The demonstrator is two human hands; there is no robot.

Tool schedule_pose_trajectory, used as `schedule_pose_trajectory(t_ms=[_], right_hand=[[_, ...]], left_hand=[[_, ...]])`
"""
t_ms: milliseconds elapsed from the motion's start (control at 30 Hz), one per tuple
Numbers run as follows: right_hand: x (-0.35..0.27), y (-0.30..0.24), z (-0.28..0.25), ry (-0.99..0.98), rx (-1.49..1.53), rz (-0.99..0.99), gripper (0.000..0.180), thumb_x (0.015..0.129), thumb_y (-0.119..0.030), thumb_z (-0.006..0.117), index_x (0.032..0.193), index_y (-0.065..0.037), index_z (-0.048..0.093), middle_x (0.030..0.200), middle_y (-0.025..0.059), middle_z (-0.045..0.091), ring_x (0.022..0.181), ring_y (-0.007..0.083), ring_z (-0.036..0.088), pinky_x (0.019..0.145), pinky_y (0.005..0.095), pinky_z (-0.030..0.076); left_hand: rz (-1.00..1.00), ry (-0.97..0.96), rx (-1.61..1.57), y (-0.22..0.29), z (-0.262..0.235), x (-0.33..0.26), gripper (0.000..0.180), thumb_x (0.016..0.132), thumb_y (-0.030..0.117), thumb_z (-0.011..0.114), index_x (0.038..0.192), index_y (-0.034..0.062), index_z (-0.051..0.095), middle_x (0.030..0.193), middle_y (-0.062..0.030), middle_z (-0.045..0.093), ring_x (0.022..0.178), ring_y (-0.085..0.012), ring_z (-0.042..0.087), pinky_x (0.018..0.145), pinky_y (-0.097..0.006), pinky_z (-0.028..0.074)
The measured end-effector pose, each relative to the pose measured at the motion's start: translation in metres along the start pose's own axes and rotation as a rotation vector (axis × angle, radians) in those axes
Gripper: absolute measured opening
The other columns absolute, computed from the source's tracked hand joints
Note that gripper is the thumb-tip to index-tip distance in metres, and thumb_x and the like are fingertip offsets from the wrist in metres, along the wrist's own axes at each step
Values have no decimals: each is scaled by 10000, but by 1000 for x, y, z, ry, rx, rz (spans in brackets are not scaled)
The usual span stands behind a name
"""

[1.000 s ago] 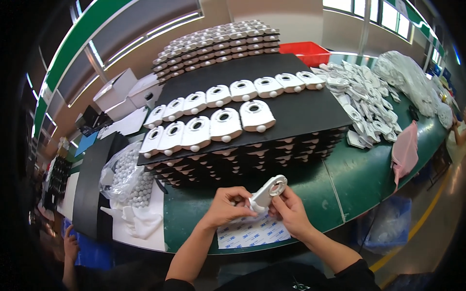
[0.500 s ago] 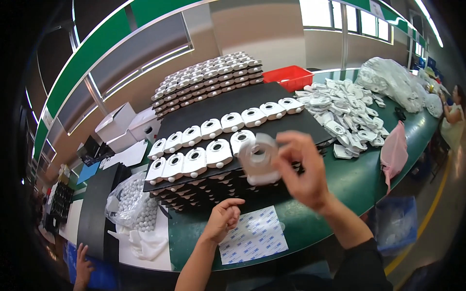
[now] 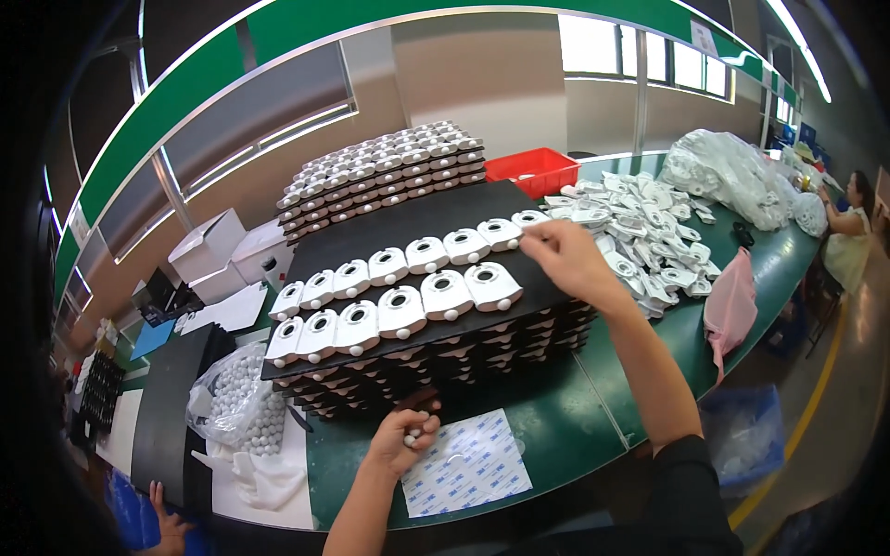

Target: Peeling adhesive backing and assembling small plastic LED light components on a production line.

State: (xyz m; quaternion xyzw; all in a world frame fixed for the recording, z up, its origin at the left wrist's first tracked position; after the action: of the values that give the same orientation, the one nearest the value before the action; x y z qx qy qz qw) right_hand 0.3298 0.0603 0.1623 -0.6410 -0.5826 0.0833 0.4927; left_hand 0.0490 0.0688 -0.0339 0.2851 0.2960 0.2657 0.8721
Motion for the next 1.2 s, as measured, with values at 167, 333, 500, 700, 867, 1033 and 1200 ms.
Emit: schedule_pose_trajectory(t_ms=[167,333,500,700,867,1033,1200], right_hand=[[-18,47,-72,530,-141,-146,318,842,-111,527,1148,-23,517,1103,133,555,962,237,539,766,323,457],[-80,155,-79,306,-667,-21,397,762,-95,611,1131,-3,496,1102,174,530,1023,346,474,914,383,369],[-141,130,-22,91,-631,-63,441,751,-112,620,1144,8,463,1056,178,519,1041,350,435,893,395,367],[-192,85,-32,131,-336,69,78,741,-63,606,775,-6,565,835,144,548,759,300,525,683,348,426],[-203,73,-29,167,-281,75,249,621,-56,713,803,-2,552,886,143,555,813,294,536,695,343,428],[-202,80,-30,-11,-363,400,561,563,-80,766,1066,3,535,767,112,551,659,218,518,610,313,425],[-196,63,-24,-171,-468,222,525,481,-96,790,958,-3,591,790,129,558,684,281,536,624,350,424]], left_hand=[[-7,-6,-17,0,2,6,214,808,17,449,1011,-40,482,686,-99,473,524,-104,362,391,-185,242],[55,4,6,2,15,5,198,911,206,473,1029,47,467,750,-84,533,522,-93,367,389,-178,246],[68,62,59,1,-3,-1,268,900,307,505,946,45,474,731,-60,522,500,-79,352,395,-172,238],[36,18,21,-1,7,-3,345,885,332,530,973,3,478,663,13,396,521,-51,304,411,-164,236],[82,-35,64,5,15,-5,327,881,271,550,1054,4,474,672,34,364,521,-26,295,408,-153,229],[109,-58,116,7,14,-3,321,838,204,608,1090,53,477,660,44,378,510,-24,303,409,-159,226],[113,-88,196,3,13,-1,293,825,172,619,1059,86,466,614,45,360,495,-28,298,408,-170,224]])
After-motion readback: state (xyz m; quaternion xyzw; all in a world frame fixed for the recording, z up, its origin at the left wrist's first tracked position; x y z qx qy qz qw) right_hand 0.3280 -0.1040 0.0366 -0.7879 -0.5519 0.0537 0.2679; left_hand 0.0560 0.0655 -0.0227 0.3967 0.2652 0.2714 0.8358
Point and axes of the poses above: each hand's wrist, its own x-axis towards the middle knuckle, its own z-axis out of the palm, y = z × x, the point moved 7 cm from there along x, towards the middle knuckle
